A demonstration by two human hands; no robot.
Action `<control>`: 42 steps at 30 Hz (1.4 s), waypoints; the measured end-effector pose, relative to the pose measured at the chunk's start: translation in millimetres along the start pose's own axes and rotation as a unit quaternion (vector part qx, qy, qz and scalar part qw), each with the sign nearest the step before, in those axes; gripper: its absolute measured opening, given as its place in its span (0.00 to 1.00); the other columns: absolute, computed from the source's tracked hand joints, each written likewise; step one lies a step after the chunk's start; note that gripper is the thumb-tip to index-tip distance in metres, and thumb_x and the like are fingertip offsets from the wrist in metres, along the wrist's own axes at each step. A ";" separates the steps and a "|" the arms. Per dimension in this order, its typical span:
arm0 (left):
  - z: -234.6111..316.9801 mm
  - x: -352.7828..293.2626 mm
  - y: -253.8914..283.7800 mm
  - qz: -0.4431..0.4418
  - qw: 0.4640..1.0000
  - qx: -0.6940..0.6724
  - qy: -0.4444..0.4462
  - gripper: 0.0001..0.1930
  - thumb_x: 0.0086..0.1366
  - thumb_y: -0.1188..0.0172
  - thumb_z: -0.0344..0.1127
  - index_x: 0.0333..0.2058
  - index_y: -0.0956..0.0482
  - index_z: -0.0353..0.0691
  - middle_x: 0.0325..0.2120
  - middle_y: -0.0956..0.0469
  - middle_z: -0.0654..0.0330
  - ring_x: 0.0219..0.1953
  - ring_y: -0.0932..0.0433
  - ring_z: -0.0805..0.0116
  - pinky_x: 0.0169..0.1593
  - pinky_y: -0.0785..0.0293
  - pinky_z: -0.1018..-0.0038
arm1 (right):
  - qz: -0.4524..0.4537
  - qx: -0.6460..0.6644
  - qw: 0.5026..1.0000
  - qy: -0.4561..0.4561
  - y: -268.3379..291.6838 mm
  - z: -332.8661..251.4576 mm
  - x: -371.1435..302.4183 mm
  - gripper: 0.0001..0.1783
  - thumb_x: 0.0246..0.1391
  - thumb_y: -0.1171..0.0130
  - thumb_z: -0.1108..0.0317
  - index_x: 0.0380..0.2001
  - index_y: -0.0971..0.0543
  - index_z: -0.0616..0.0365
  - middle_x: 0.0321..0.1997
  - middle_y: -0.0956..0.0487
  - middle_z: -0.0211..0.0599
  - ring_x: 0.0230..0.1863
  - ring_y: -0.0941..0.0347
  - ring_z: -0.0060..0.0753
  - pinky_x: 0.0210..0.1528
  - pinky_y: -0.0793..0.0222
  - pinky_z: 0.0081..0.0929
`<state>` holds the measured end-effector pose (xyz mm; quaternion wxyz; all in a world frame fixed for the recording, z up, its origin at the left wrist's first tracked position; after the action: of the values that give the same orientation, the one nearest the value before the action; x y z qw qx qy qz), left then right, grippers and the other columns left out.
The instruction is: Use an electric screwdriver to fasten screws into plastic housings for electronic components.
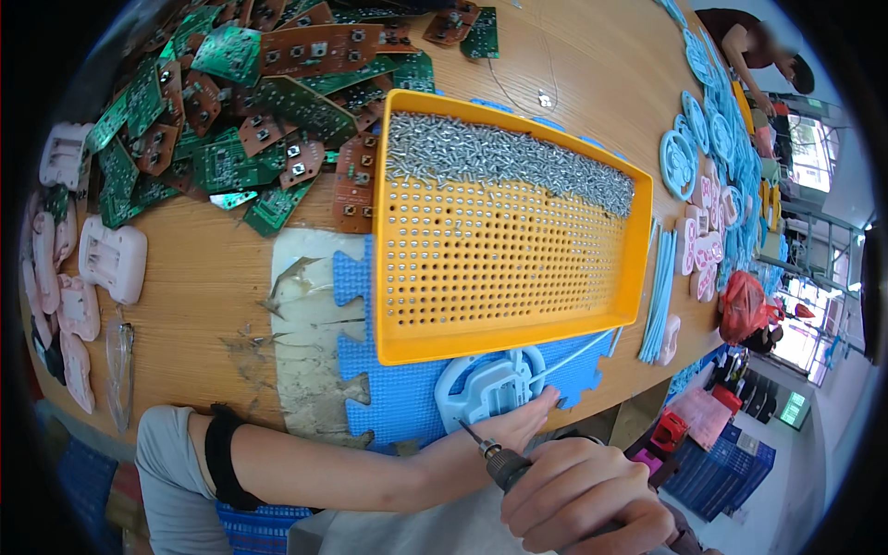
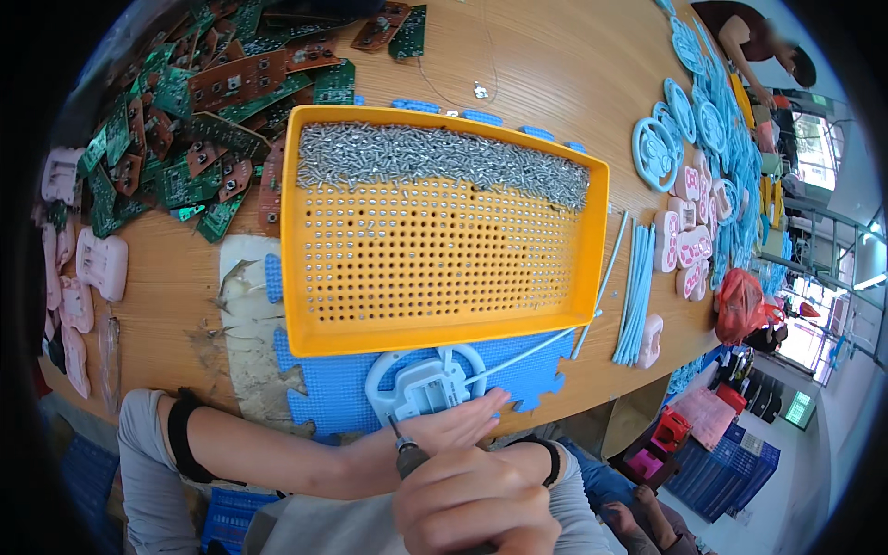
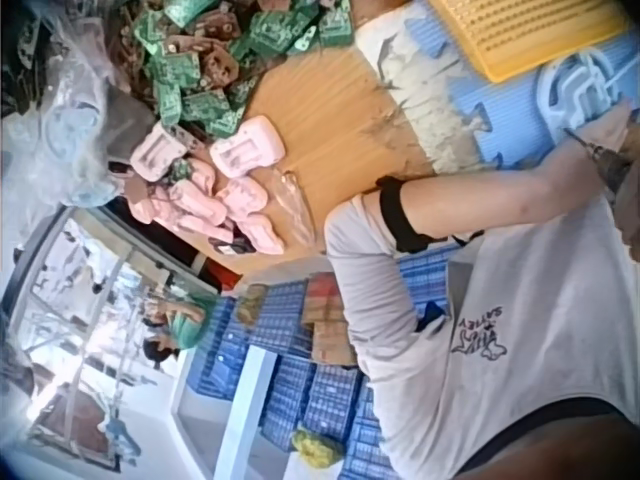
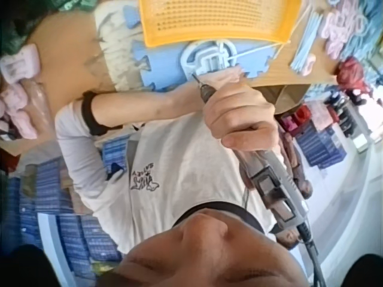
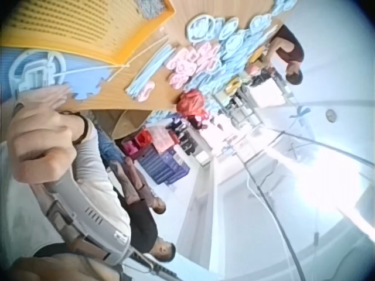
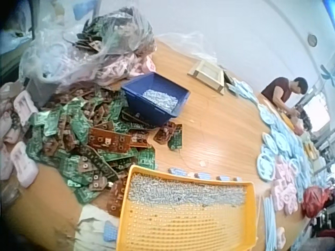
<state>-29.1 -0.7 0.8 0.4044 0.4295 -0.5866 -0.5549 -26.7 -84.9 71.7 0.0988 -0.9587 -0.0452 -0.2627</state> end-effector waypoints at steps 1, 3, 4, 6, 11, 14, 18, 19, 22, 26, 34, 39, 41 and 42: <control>-2.5 -1.8 3.9 0.001 1.000 0.000 0.004 0.25 0.70 0.67 0.32 0.63 0.47 0.27 0.66 0.45 0.50 0.69 0.48 0.56 0.73 0.54 0.66 | -0.004 0.001 1.000 -0.001 -1.7 0.7 0.3 0.07 0.60 0.49 0.71 0.33 0.35 0.63 0.16 0.28 0.39 0.14 0.31 0.33 0.18 0.32 0.27; -7.2 -6.6 9.5 -0.046 0.993 -0.100 0.030 0.25 0.71 0.68 0.31 0.64 0.50 0.28 0.67 0.49 0.53 0.70 0.52 0.61 0.73 0.54 0.68 | -0.016 0.004 1.000 -0.010 -3.8 4.6 -2.5 0.05 0.57 0.49 0.76 0.33 0.34 0.64 0.17 0.28 0.40 0.15 0.31 0.33 0.18 0.33 0.27; -6.3 -5.7 8.9 -0.049 0.993 -0.101 0.033 0.25 0.71 0.68 0.31 0.64 0.50 0.28 0.67 0.49 0.53 0.70 0.52 0.61 0.73 0.54 0.68 | -0.017 0.008 1.000 -0.011 -1.4 7.5 -2.2 0.05 0.57 0.49 0.76 0.33 0.34 0.64 0.17 0.28 0.40 0.15 0.31 0.33 0.18 0.33 0.27; -2.3 -0.6 9.9 -0.067 0.997 -0.035 0.000 0.25 0.71 0.68 0.31 0.65 0.52 0.30 0.68 0.52 0.56 0.71 0.54 0.64 0.73 0.55 0.70 | -0.121 0.006 0.992 0.020 1.4 5.5 2.1 0.05 0.55 0.48 0.77 0.32 0.34 0.64 0.18 0.28 0.41 0.15 0.32 0.33 0.17 0.33 0.27; 15.0 5.7 -12.5 0.139 0.984 -0.093 0.053 0.22 0.69 0.62 0.33 0.58 0.35 0.30 0.57 0.33 0.52 0.63 0.39 0.54 0.69 0.48 0.62 | -0.050 0.000 0.998 0.036 -6.9 9.3 -4.7 0.04 0.56 0.48 0.77 0.31 0.33 0.64 0.19 0.28 0.41 0.15 0.31 0.33 0.17 0.33 0.28; 16.4 8.6 -12.3 0.195 0.974 -0.104 0.059 0.21 0.69 0.60 0.33 0.56 0.31 0.29 0.54 0.29 0.51 0.60 0.35 0.52 0.69 0.46 0.60 | -0.063 0.020 0.998 0.017 -6.9 11.2 -5.0 0.04 0.56 0.49 0.77 0.30 0.32 0.64 0.19 0.28 0.41 0.16 0.31 0.33 0.17 0.33 0.27; -11.1 1.0 13.6 -0.055 0.984 -0.168 -0.013 0.26 0.73 0.67 0.33 0.66 0.53 0.32 0.68 0.52 0.54 0.70 0.53 0.62 0.73 0.57 0.71 | -0.047 0.012 0.994 0.099 -5.9 20.8 -8.1 0.03 0.57 0.50 0.77 0.30 0.31 0.65 0.19 0.28 0.41 0.15 0.32 0.31 0.16 0.36 0.24; -2.8 2.8 4.5 -0.056 0.984 -0.167 -0.015 0.26 0.73 0.67 0.33 0.66 0.53 0.32 0.68 0.52 0.54 0.70 0.53 0.62 0.73 0.57 0.71 | -0.046 0.011 0.994 0.101 -0.7 20.2 -5.5 0.03 0.57 0.50 0.77 0.30 0.31 0.65 0.19 0.28 0.41 0.15 0.32 0.31 0.16 0.36 0.24; 20.8 2.4 -17.8 0.044 0.944 -0.320 0.068 0.26 0.72 0.67 0.33 0.66 0.52 0.32 0.68 0.53 0.53 0.70 0.53 0.62 0.73 0.56 0.71 | -0.144 0.075 0.987 0.003 8.3 15.9 1.6 0.07 0.61 0.49 0.72 0.31 0.29 0.64 0.20 0.27 0.40 0.14 0.33 0.30 0.16 0.36 0.25; 4.8 2.5 0.7 0.039 0.998 -0.055 0.017 0.26 0.71 0.63 0.38 0.64 0.44 0.32 0.65 0.42 0.54 0.68 0.46 0.58 0.72 0.56 0.65 | -0.147 0.068 0.985 0.054 31.5 -2.8 12.9 0.16 0.59 0.44 0.60 0.35 0.33 0.62 0.19 0.25 0.41 0.15 0.28 0.32 0.19 0.28 0.28; 3.0 6.9 -0.8 0.038 0.994 -0.097 -0.035 0.28 0.65 0.59 0.38 0.62 0.36 0.34 0.64 0.39 0.48 0.67 0.43 0.55 0.71 0.57 0.62 | 0.113 -0.169 0.978 0.047 105.8 -26.1 -2.0 0.41 0.51 0.46 0.30 0.45 0.37 0.60 0.20 0.28 0.38 0.16 0.30 0.34 0.21 0.30 0.32; 0.0 6.7 0.9 0.028 0.995 -0.080 -0.046 0.29 0.65 0.59 0.40 0.63 0.37 0.34 0.64 0.39 0.49 0.68 0.44 0.52 0.71 0.59 0.60 | 0.160 -0.173 0.969 0.072 117.3 -11.1 -5.5 0.44 0.48 0.47 0.26 0.44 0.37 0.61 0.22 0.29 0.39 0.18 0.31 0.32 0.19 0.33 0.28; -2.5 6.8 3.0 0.026 0.995 -0.085 -0.047 0.28 0.64 0.58 0.38 0.62 0.36 0.35 0.64 0.39 0.48 0.68 0.43 0.54 0.71 0.56 0.63 | 0.155 -0.169 0.970 0.080 118.9 -7.2 -5.8 0.45 0.47 0.46 0.27 0.44 0.37 0.62 0.22 0.29 0.39 0.18 0.31 0.32 0.19 0.33 0.28; -4.2 6.8 3.7 0.021 0.995 -0.085 -0.050 0.28 0.64 0.58 0.38 0.62 0.36 0.34 0.64 0.39 0.48 0.67 0.43 0.54 0.71 0.56 0.63 | 0.149 -0.163 0.971 0.089 119.5 -6.2 -6.4 0.45 0.47 0.45 0.27 0.44 0.37 0.63 0.22 0.29 0.40 0.19 0.31 0.32 0.19 0.33 0.28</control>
<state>-27.4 -8.5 4.7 0.4213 0.3529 -0.5659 -0.6146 -18.7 -203.1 53.8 -0.0174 -0.9308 0.1502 -0.3327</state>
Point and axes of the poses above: each hand's wrist, its own x-axis towards the middle knuckle, its own y-axis out of the back of the hand, z = x × y, the point moved 2 cm from there along x, towards the middle knuckle
